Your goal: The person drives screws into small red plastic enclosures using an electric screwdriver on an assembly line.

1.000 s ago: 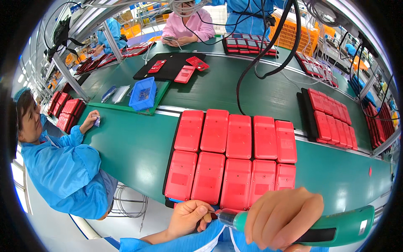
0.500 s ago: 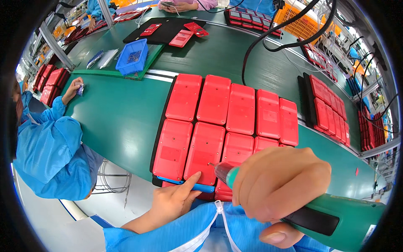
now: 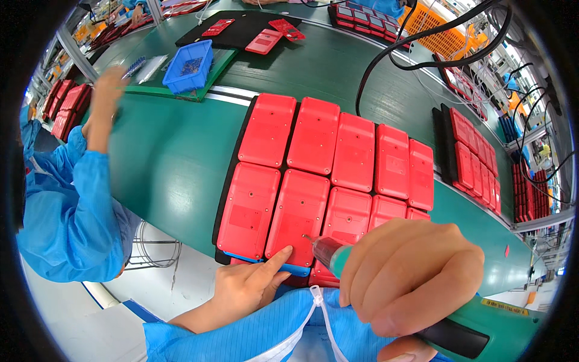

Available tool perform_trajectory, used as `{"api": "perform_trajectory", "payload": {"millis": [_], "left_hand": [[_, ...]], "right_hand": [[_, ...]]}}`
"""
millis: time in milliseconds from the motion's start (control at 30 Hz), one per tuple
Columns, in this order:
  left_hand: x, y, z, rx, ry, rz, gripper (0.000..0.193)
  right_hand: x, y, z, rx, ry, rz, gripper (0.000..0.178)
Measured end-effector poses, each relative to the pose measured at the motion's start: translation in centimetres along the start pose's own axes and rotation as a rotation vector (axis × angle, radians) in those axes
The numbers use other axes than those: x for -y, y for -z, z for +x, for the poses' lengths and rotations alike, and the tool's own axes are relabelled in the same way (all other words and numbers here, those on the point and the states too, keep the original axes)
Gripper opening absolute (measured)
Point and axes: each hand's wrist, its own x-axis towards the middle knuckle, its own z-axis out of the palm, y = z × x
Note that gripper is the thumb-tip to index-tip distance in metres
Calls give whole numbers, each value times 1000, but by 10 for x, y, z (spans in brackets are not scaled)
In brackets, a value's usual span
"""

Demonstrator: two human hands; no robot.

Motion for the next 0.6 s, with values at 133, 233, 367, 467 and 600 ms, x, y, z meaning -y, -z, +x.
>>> {"api": "perform_trajectory", "payload": {"millis": [133,233,367,467,600], "left_hand": [[1,0,-2,19,10,3,41],[0,2,-3,21,12,-5,40],[2,-1,-3,0,4,-24,41],[2,-1,-2,2,-48,77,42],[1,2,0,32,-97,203,43]], "right_hand": [[1,-2,0,-11,-15,-7,21],[1,-9,1,-62,-33,29,20],[-1,-9,4,-81,-43,62,18],[-5,-5,5,-6,-38,5,20],[-10,-6,15,-19,-74,51,20]]}}
